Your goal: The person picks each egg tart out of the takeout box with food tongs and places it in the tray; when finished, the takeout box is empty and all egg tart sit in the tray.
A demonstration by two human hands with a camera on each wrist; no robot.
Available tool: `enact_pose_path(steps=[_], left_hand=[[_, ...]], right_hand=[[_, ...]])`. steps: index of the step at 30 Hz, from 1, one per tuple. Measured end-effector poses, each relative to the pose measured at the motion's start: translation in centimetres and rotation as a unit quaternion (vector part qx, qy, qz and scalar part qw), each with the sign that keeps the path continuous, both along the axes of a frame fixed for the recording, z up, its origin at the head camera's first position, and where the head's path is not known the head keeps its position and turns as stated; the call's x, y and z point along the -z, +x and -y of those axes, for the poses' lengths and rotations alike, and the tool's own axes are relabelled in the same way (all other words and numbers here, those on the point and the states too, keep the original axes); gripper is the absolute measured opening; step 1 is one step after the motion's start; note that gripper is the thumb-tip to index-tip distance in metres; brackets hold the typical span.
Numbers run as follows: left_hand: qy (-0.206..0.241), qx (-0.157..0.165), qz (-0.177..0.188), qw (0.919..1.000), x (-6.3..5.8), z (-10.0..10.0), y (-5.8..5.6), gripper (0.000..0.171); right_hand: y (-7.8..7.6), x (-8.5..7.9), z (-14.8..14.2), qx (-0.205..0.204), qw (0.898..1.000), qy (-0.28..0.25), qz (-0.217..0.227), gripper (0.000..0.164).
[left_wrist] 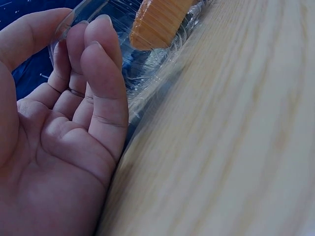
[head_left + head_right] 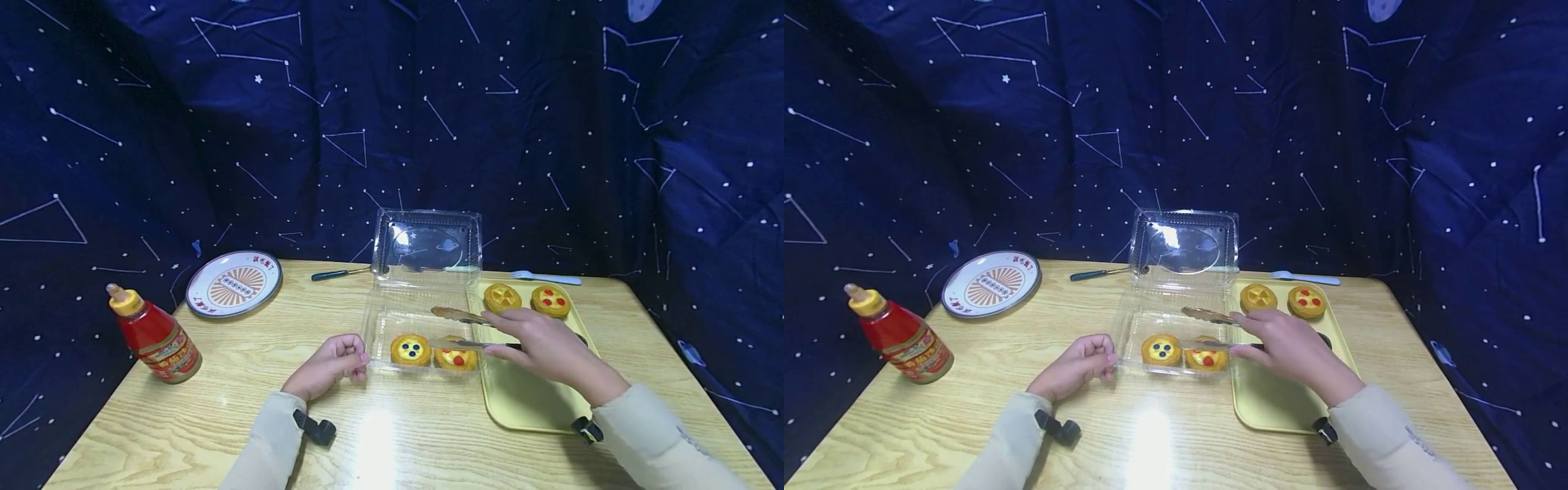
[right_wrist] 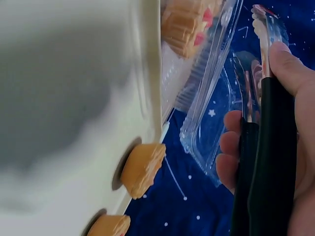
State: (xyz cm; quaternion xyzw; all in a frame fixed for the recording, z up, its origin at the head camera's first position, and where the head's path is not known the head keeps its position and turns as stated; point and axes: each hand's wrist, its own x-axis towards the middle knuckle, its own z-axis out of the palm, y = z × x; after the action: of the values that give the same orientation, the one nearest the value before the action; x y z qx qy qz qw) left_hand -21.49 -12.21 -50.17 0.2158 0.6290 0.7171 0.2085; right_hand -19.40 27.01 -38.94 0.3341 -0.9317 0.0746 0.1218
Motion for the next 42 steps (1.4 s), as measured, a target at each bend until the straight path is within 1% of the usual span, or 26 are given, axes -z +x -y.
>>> enact_pose_path(steps=[7, 17, 22, 28, 35, 39, 42], left_hand=[[-0.004, 0.000, -0.016, 0.9999, 0.0, 0.0, 0.0, 0.012], [-0.007, 0.000, -0.018, 0.9998, -0.1, 0.0, -0.1, 0.013], [-0.004, 0.001, -0.019, 0.9998, 0.0, 0.0, -0.1, 0.013], [-0.007, -0.003, -0.020, 0.9998, 0.1, 0.1, -0.2, 0.013], [-0.006, 0.000, -0.023, 0.9997, 0.3, 0.1, -0.1, 0.013], [-0.003, 0.002, -0.025, 0.9997, 0.3, 0.1, -0.1, 0.013], [-0.003, 0.002, -0.022, 0.9998, 0.3, 0.1, -0.1, 0.013]], right_hand=[[-0.1, 0.3, 1.4, -0.016, 1.000, 0.019, 0.007, 0.059], [-0.4, 0.6, 3.0, -0.033, 0.998, 0.047, 0.018, 0.064], [-0.5, 0.8, 3.7, -0.032, 0.997, 0.061, 0.021, 0.065], [-0.7, 0.9, 4.5, -0.037, 0.997, 0.069, 0.008, 0.063], [-0.8, 1.1, 5.5, -0.028, 0.996, 0.089, 0.008, 0.063], [-0.9, 1.2, 5.8, -0.028, 0.995, 0.098, 0.006, 0.060], [-0.9, 1.1, 5.9, -0.029, 0.995, 0.094, 0.010, 0.057]])
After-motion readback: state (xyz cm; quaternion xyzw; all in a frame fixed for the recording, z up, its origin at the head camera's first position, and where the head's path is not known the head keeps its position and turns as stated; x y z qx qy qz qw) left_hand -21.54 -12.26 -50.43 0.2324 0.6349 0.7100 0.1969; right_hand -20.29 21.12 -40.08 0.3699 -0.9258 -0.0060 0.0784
